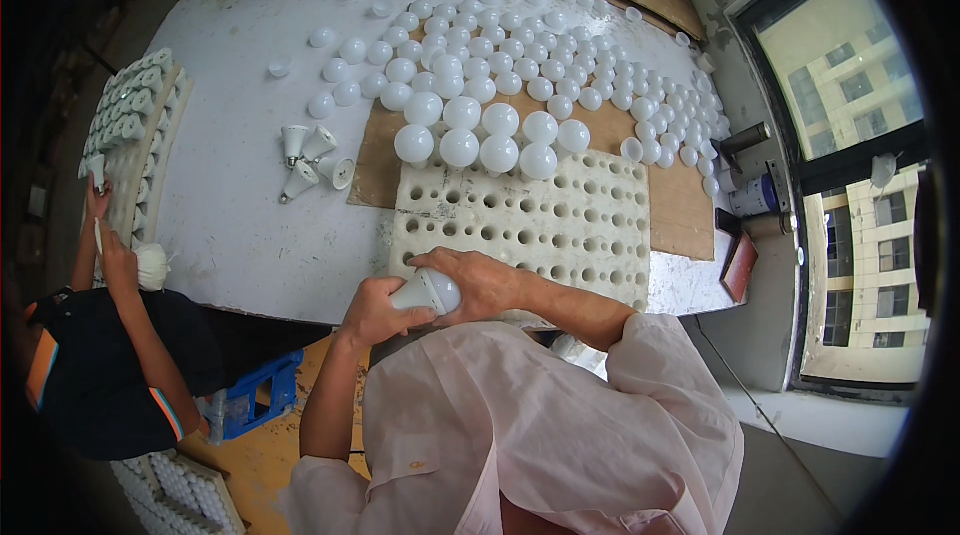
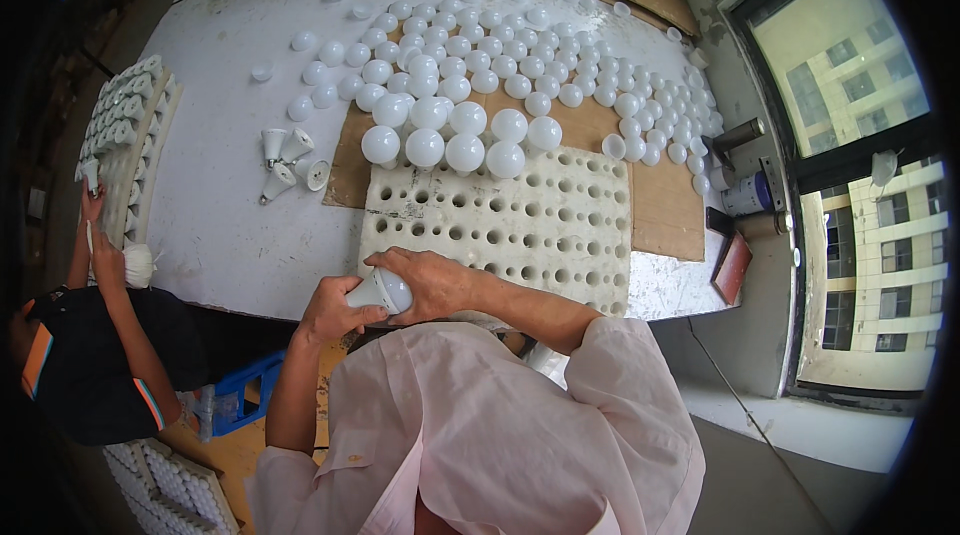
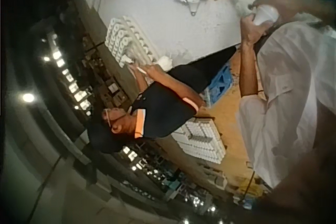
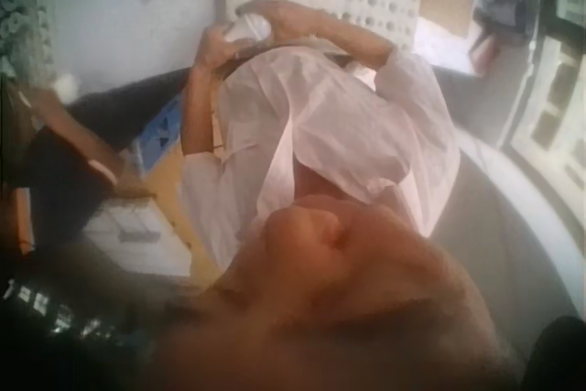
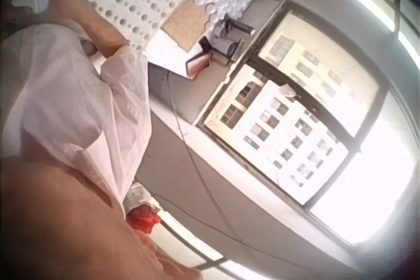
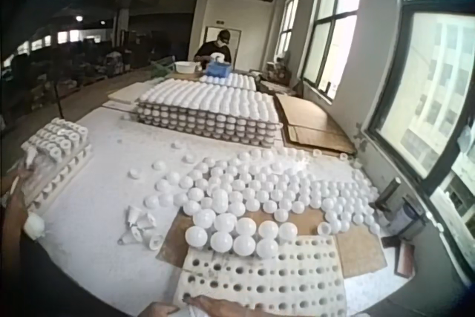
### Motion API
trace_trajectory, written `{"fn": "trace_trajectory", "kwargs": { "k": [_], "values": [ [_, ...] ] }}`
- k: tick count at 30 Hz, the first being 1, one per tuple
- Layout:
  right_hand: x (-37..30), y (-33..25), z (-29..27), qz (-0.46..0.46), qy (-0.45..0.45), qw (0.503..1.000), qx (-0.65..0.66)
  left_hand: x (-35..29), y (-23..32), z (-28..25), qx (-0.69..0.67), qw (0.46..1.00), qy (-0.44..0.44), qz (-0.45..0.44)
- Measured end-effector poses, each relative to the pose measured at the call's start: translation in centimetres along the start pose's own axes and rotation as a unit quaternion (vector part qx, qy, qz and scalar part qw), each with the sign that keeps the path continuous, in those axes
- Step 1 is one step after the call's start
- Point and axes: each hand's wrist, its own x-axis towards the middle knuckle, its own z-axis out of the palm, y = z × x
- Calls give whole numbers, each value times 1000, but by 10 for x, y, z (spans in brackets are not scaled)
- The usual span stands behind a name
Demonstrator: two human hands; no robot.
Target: The person places a perforated foam tray onto the workbench, attaches round plastic covers onto light bulb bodies to assemble bulbs, and inserts the assembled light bulbs into the holes of the foam tray.
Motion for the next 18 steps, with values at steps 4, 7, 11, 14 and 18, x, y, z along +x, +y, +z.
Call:
{"fn": "trace_trajectory", "kwargs": {
  "k": [4,7,11,14,18],
  "values": [
    [9,5,13,-165,165,972,-26,0,-2,0,-17,1000,-2,-2],
    [14,4,18,-249,206,946,2,-2,0,1,-30,999,-13,35],
    [11,8,21,-259,187,946,50,-5,14,0,-36,998,-53,17],
    [11,6,19,-257,184,946,70,-4,14,-1,-55,996,-70,2],
    [14,10,21,-220,188,952,100,1,14,1,-82,995,-56,-7]
  ]
}}
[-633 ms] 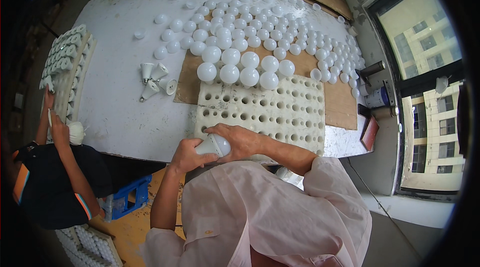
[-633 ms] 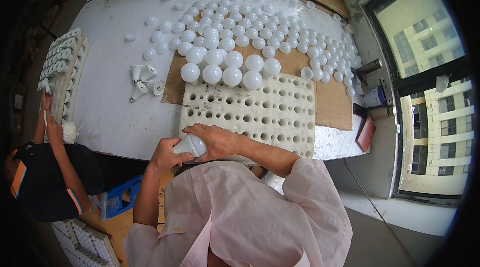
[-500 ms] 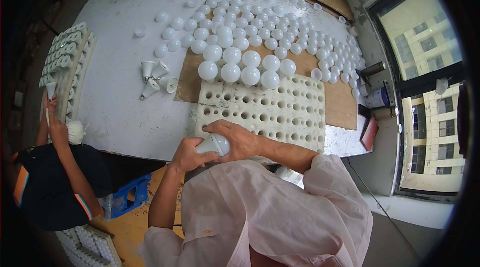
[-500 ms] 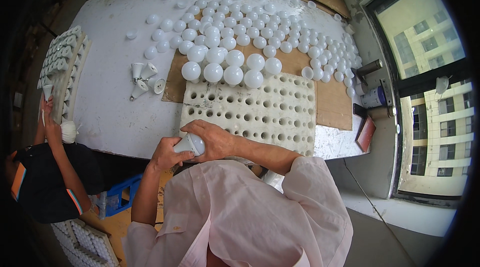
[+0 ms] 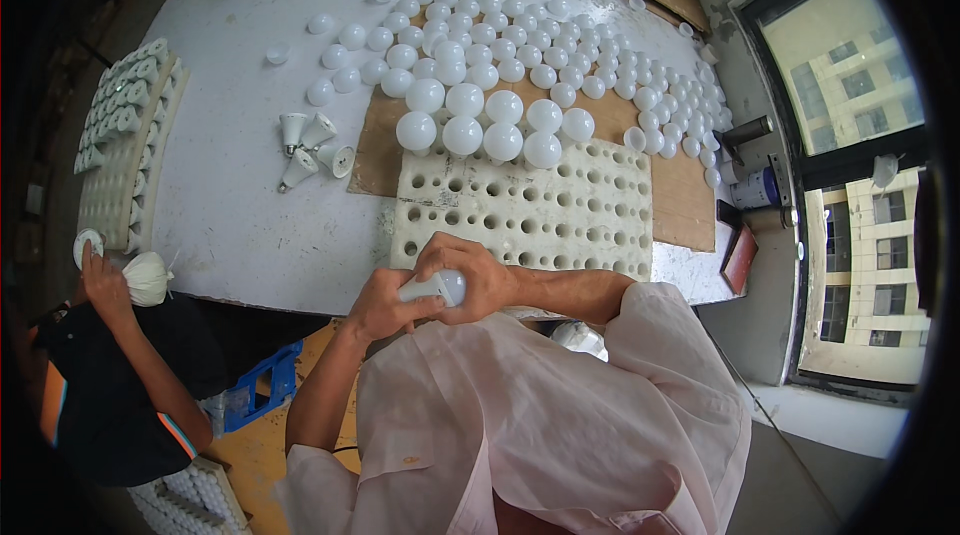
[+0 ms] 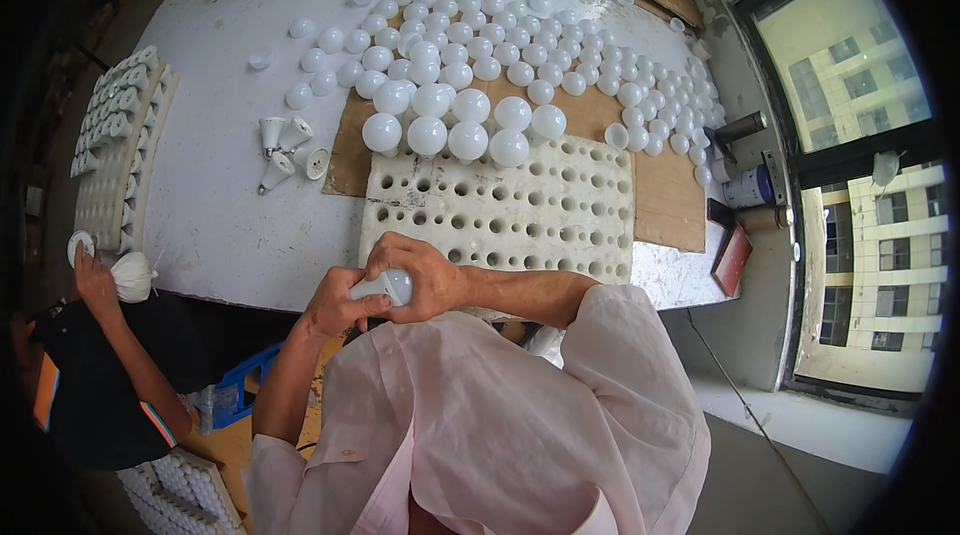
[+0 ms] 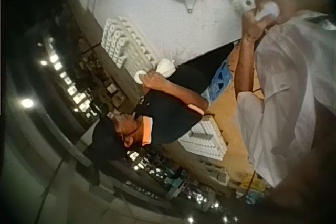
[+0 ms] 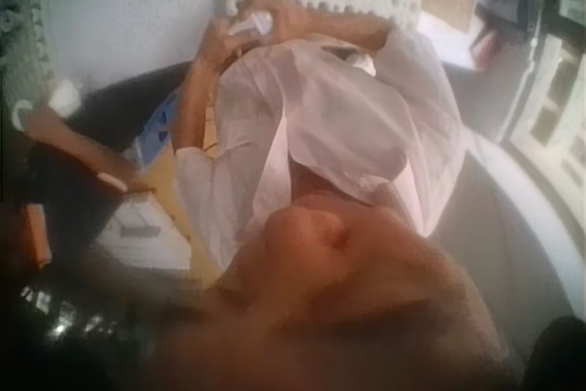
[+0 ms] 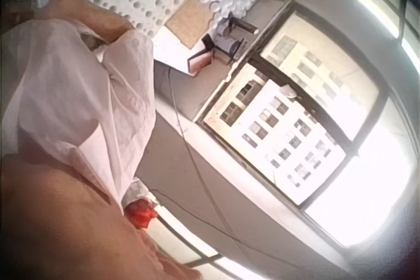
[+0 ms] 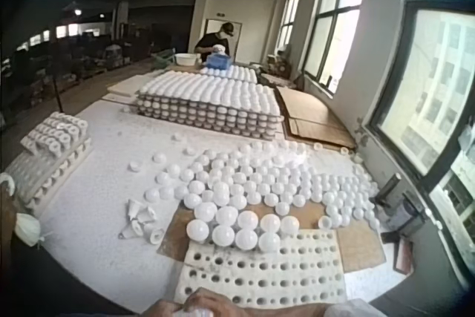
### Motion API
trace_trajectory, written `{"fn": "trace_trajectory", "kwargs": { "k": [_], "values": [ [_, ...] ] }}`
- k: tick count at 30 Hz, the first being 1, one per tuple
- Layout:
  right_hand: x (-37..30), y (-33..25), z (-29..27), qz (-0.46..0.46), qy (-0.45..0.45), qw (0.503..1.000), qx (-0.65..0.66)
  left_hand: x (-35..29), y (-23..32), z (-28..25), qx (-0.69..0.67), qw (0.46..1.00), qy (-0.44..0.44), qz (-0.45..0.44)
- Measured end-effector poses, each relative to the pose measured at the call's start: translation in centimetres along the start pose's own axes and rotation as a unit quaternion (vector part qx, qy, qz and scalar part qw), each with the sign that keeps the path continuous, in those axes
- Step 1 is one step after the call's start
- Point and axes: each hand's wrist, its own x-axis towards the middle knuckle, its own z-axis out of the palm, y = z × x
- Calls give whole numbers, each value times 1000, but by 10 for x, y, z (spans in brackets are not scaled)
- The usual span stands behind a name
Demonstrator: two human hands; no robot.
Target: The person places a perforated foam tray onto the workbench, attaches round plastic covers onto light bulb bodies to assemble bulbs, and inserts the assembled light bulbs into the holes of the foam tray.
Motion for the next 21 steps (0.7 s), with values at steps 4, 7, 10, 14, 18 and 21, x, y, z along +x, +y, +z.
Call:
{"fn": "trace_trajectory", "kwargs": {
  "k": [4,7,10,14,18,21],
  "values": [
    [0,14,0,92,-28,995,-1,11,-17,-13,-116,991,-31,-52],
    [-2,23,6,187,18,972,138,24,-65,-30,-291,949,-87,-89],
    [-11,27,10,242,14,959,148,36,-79,-24,-468,870,-129,-89],
    [-12,25,16,293,62,940,165,48,-89,-26,-591,789,-125,-113],
    [-18,37,17,359,116,905,199,62,-87,-28,-515,831,-171,-123],
    [-31,38,1,414,144,890,129,60,-79,-22,-412,889,-102,-174]
  ]
}}
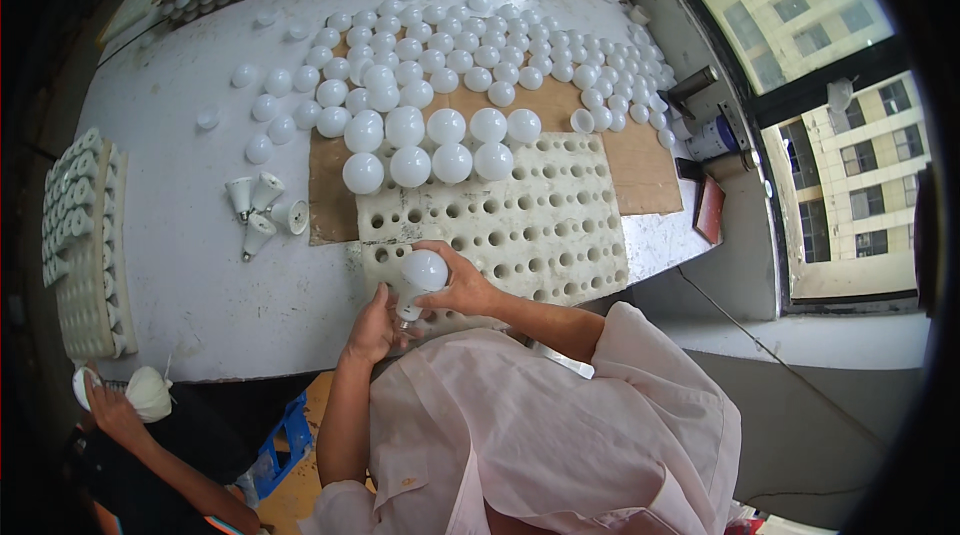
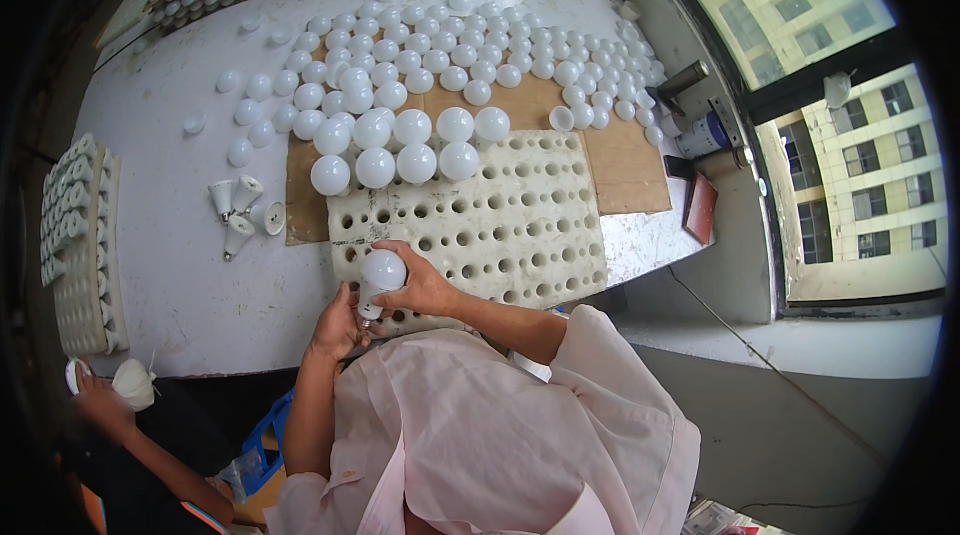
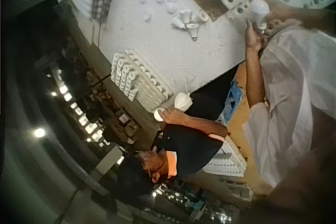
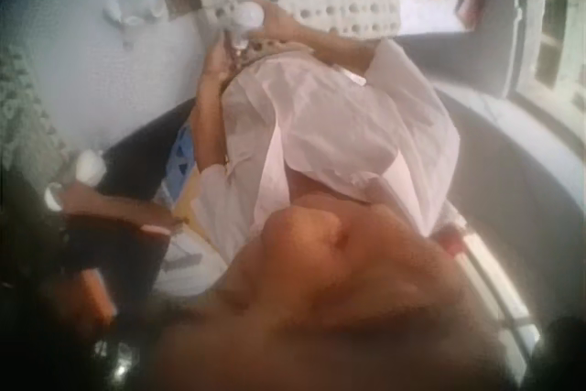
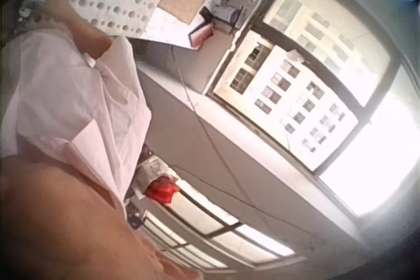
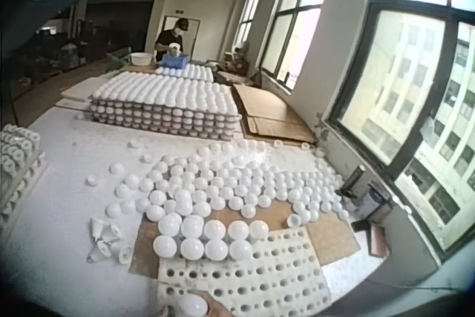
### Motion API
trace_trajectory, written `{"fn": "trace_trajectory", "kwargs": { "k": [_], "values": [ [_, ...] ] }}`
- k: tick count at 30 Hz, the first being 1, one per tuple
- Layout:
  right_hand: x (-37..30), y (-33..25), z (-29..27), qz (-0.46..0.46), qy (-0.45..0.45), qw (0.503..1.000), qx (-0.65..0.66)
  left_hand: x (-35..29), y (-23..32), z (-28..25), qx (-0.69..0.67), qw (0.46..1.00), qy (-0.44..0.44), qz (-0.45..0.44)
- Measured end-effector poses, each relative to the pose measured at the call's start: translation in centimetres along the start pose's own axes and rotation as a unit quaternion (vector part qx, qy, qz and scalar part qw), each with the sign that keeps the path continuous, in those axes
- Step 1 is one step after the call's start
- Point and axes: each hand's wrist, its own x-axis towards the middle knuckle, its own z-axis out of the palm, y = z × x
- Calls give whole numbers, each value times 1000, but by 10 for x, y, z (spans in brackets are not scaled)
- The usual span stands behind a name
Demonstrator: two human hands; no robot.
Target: The person places a perforated foam tray onto the workbench, attaches round plastic covers onto light bulb bodies to assemble bulbs, and inserts the assembled light bulbs into the holes of the foam tray.
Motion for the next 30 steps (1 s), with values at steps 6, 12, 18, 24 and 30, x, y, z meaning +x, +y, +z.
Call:
{"fn": "trace_trajectory", "kwargs": {
  "k": [6,12,18,24,30],
  "values": [
    [-27,20,-129,-44,420,899,-114,-8,11,-51,129,957,223,135],
    [11,24,-193,-129,464,813,-326,0,44,-74,264,877,336,220],
    [20,-13,-188,-130,460,795,-372,-8,63,-113,435,684,459,365],
    [129,-108,-151,-211,177,903,-329,10,93,-122,618,520,505,306],
    [293,-116,-88,-200,-78,814,-539,31,104,-128,661,483,496,289]
  ]
}}
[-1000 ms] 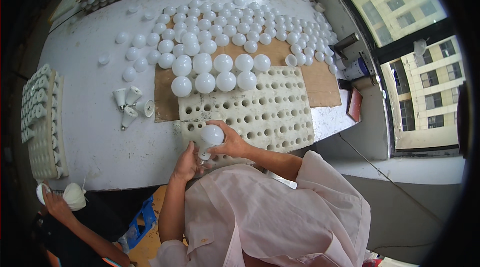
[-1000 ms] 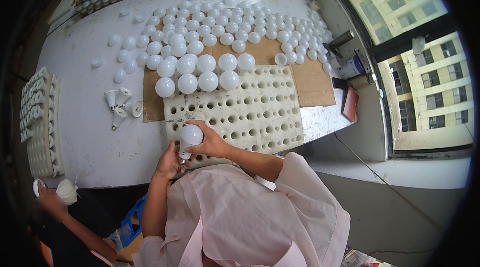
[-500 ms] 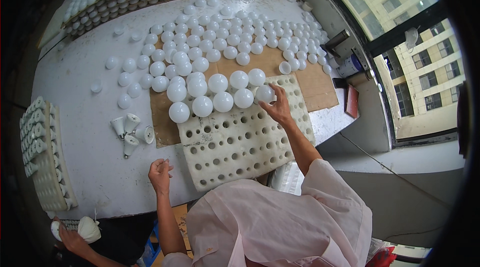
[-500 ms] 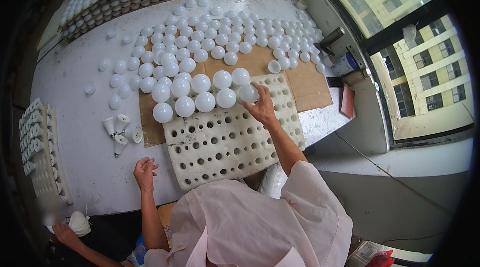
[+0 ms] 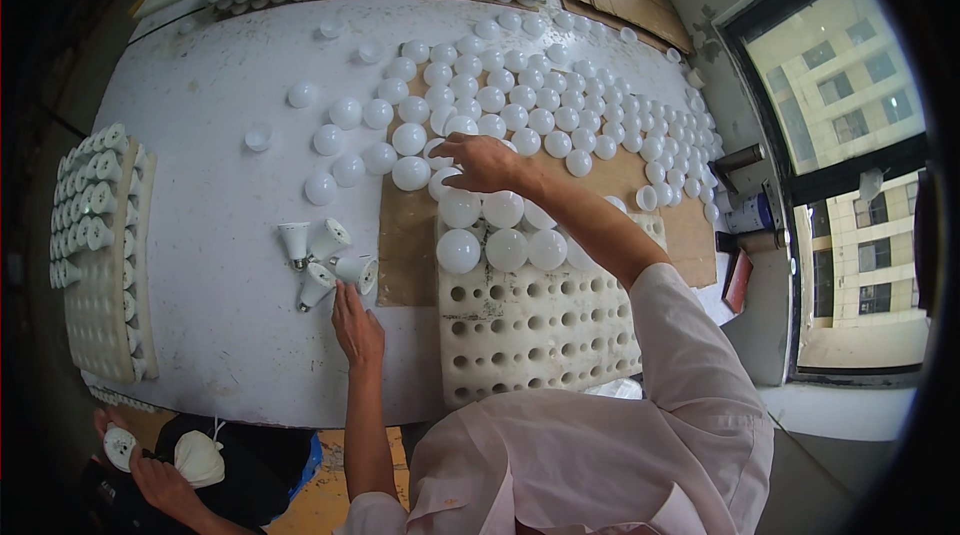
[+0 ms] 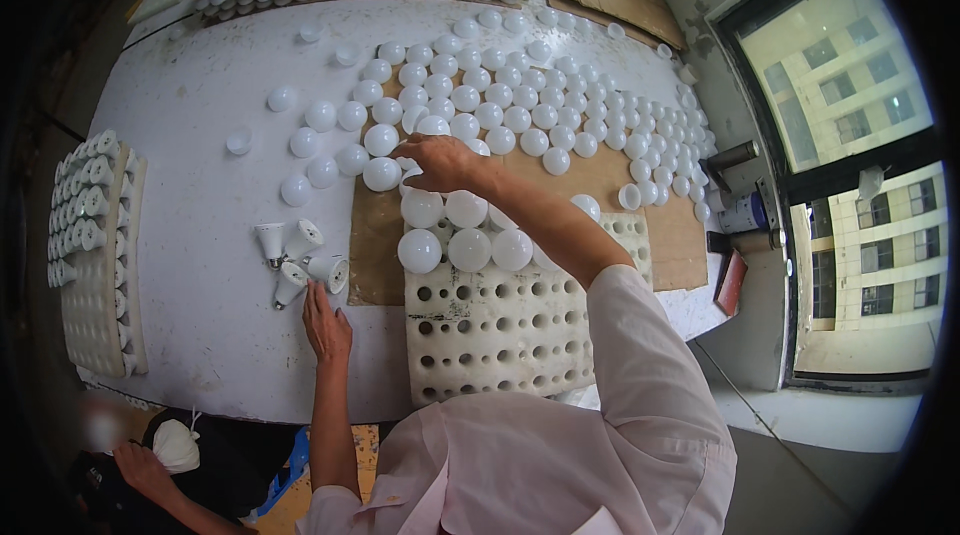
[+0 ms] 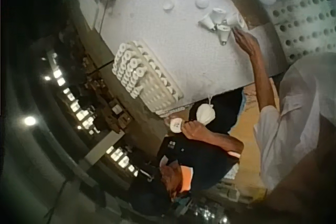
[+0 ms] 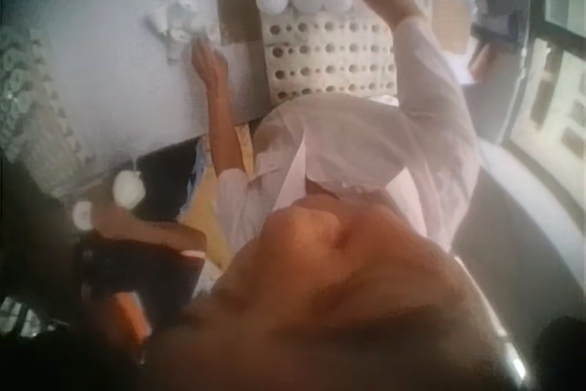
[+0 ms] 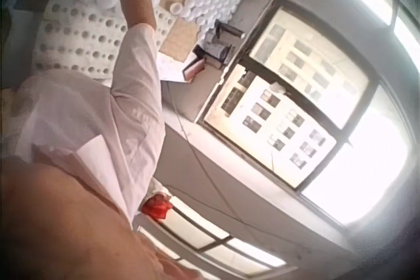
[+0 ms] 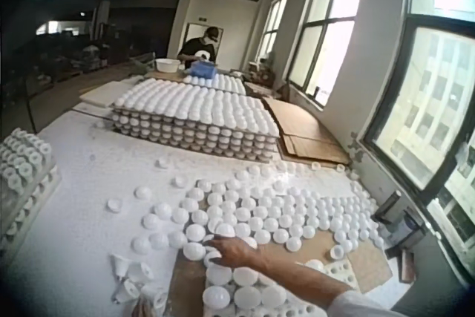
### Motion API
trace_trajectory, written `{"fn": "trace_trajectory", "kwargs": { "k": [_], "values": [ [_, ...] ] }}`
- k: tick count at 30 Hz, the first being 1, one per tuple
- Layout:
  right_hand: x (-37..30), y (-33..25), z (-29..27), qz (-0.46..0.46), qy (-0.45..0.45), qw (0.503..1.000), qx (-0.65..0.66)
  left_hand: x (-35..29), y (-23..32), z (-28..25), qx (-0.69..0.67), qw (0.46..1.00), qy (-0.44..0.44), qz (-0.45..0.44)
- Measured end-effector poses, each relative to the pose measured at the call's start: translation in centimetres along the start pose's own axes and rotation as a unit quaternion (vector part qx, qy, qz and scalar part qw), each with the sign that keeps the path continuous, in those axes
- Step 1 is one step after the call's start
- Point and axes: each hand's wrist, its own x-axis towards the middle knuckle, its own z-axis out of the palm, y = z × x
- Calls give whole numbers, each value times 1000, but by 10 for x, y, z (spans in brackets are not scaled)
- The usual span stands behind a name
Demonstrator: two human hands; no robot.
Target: The person places a perforated foam tray onto the workbench, attaches round plastic covers onto light bulb bodies to assemble bulbs, and inserts the assembled light bulbs into the holes of the foam tray.
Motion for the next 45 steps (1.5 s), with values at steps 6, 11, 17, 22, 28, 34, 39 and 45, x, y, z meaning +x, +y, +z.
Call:
{"fn": "trace_trajectory", "kwargs": {
  "k": [6,11,17,22,28,34,39,45],
  "values": [
    [88,-2,49,40,-230,960,-154,5,-27,-17,105,991,83,17],
    [103,4,67,19,-253,922,-293,29,-53,-28,96,994,41,-39],
    [61,4,12,57,18,997,58,45,-65,-23,35,995,-45,-87],
    [-43,-24,-6,52,9,715,697,32,-68,-17,0,995,-17,-101],
    [-146,-61,22,46,31,686,725,-38,-12,-36,-591,779,-26,-209],
    [-199,-103,50,24,-3,637,771,-85,99,-70,-753,614,-197,-130],
    [-222,-113,75,30,-8,599,800,-99,139,-93,-647,698,-301,-65],
    [-243,-121,84,31,39,561,826,-114,155,-92,-634,696,-336,-30]
  ]
}}
